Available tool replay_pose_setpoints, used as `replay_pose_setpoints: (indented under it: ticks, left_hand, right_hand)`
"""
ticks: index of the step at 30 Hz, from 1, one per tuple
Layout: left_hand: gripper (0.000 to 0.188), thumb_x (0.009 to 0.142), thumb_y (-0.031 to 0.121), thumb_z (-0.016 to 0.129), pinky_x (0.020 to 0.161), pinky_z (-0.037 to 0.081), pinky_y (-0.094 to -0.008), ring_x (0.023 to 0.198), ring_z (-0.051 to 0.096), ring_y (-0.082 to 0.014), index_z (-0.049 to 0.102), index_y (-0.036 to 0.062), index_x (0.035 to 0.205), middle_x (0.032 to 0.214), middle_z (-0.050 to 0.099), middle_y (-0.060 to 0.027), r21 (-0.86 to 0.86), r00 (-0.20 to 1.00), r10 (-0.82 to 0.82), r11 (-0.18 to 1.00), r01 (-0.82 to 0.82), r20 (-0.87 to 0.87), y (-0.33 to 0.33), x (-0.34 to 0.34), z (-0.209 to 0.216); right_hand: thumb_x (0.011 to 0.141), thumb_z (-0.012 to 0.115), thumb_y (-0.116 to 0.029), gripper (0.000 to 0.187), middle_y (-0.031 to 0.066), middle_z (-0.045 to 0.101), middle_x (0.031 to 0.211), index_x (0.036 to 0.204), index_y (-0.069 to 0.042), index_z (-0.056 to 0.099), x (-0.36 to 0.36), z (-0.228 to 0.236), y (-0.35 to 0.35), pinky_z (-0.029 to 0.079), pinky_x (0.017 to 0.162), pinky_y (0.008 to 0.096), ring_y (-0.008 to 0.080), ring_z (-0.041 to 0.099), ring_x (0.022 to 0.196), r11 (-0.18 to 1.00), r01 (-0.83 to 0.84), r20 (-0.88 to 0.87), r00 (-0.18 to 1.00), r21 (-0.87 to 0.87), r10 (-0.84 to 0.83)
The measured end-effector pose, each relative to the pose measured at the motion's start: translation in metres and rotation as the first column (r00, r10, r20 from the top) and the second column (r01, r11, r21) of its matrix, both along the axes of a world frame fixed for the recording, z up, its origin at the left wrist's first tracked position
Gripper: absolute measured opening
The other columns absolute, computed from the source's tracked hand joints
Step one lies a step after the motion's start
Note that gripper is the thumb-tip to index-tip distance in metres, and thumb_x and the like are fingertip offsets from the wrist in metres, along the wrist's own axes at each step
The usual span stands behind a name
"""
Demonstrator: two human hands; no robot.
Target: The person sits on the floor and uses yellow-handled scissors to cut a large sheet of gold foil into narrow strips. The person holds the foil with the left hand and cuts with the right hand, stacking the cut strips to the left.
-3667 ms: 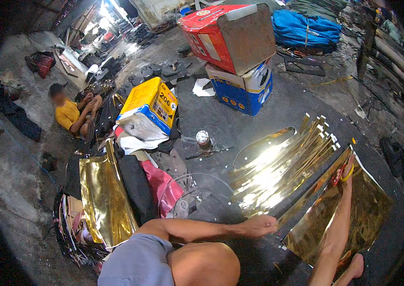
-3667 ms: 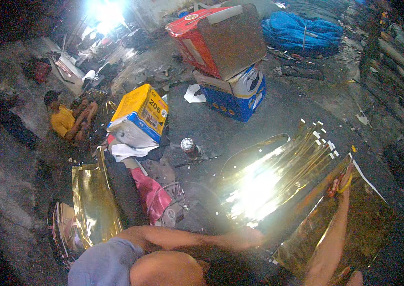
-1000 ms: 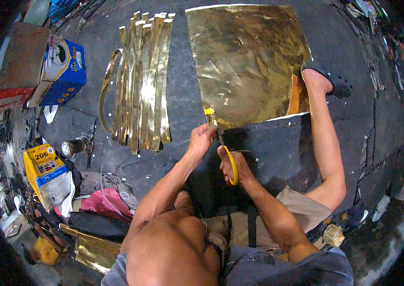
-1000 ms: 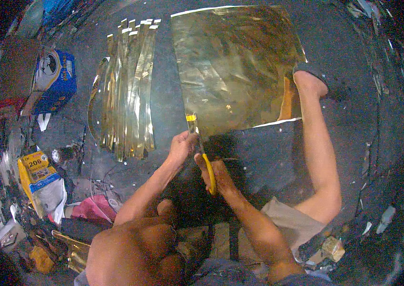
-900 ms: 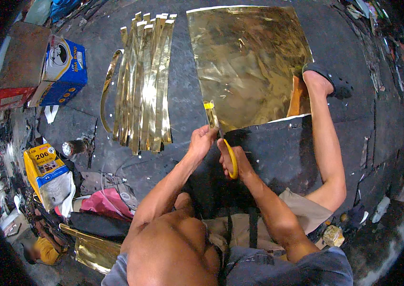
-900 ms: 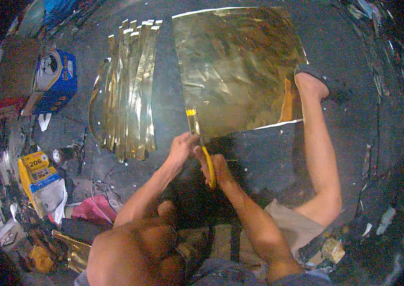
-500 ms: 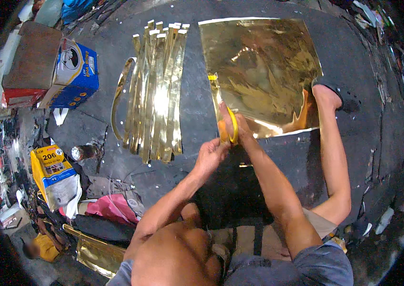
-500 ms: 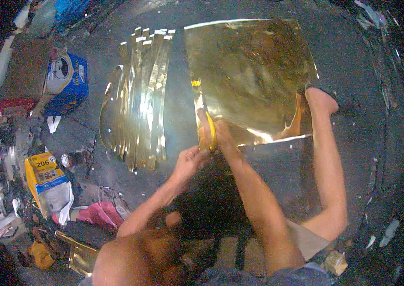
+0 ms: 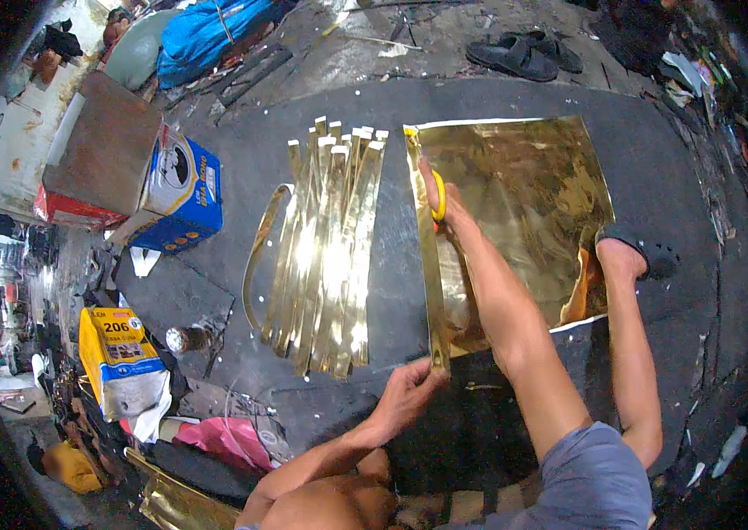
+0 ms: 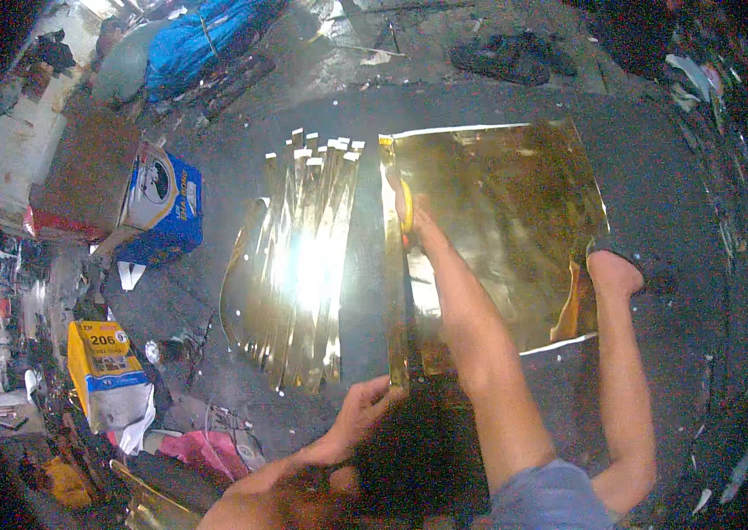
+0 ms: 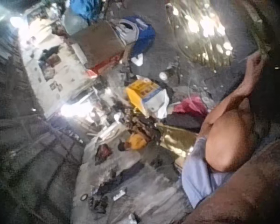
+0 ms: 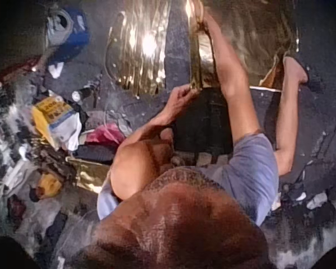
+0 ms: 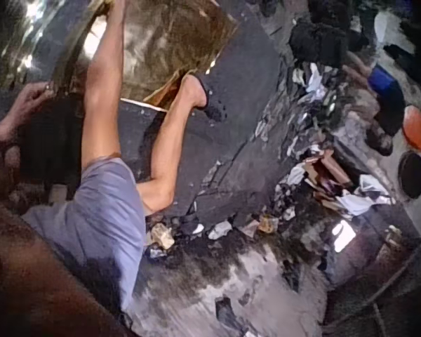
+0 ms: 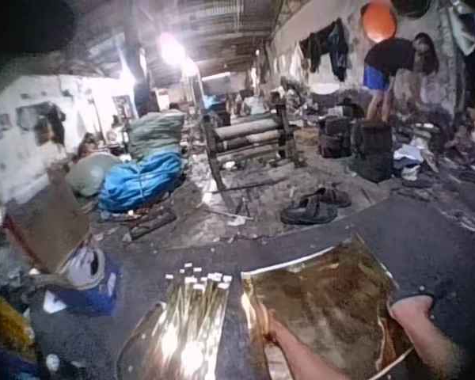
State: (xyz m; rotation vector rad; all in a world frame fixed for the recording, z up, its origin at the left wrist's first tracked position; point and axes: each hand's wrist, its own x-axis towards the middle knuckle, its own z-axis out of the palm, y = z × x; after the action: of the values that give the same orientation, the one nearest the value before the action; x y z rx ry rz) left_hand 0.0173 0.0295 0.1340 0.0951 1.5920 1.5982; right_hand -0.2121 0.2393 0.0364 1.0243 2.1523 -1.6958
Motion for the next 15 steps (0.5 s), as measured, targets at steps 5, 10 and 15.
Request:
replay_pose_setpoints:
  ticks: [5, 10, 15]
  left_hand:
    - [0.028, 0.098, 0.023, 0.050, 0.073, 0.040, -0.0217, 0.083, 0.043, -0.0044, 0.060, -0.0016, 0.106, 0.088, 0.053, 0.0073, -0.033, 0.996, -0.008, 0.999, 0.011, 0.092, -0.006, -0.006, 0.012]
    - [0.026, 0.097, 0.021, 0.050, 0.071, 0.039, -0.0217, 0.082, 0.044, -0.0046, 0.060, -0.0011, 0.106, 0.087, 0.057, 0.0056, -0.040, 0.998, -0.021, 0.999, 0.023, 0.067, -0.009, -0.004, 0.031]
    - [0.024, 0.097, 0.022, 0.051, 0.063, 0.037, -0.0230, 0.072, 0.044, -0.0046, 0.059, -0.0002, 0.090, 0.076, 0.056, 0.0043, -0.169, 0.998, -0.010, 0.985, 0.022, 0.070, -0.027, -0.005, 0.024]
  right_hand:
    - [0.079, 0.036, -0.075, 0.082, 0.0190, 0.060, 0.101, 0.111, -0.003, 0.058, -0.033, 0.028, 0.011, 0.047, 0.076, 0.0409, 0.0286, 0.057, 0.094, 0.994, -0.034, -0.170, 0.985, -0.099, 0.016]
    - [0.077, 0.035, -0.078, 0.084, 0.0181, 0.060, 0.091, 0.101, -0.001, 0.058, -0.049, 0.012, 0.018, 0.048, 0.071, 0.0400, 0.0281, 0.059, 0.085, 0.987, -0.066, -0.175, 0.984, -0.144, 0.040]
    - [0.075, 0.034, -0.082, 0.087, 0.0172, 0.059, 0.082, 0.092, 0.000, 0.058, -0.060, 0.014, 0.023, 0.049, 0.067, 0.0392, 0.0275, 0.060, 0.077, 0.982, -0.091, -0.180, 0.982, -0.164, 0.061]
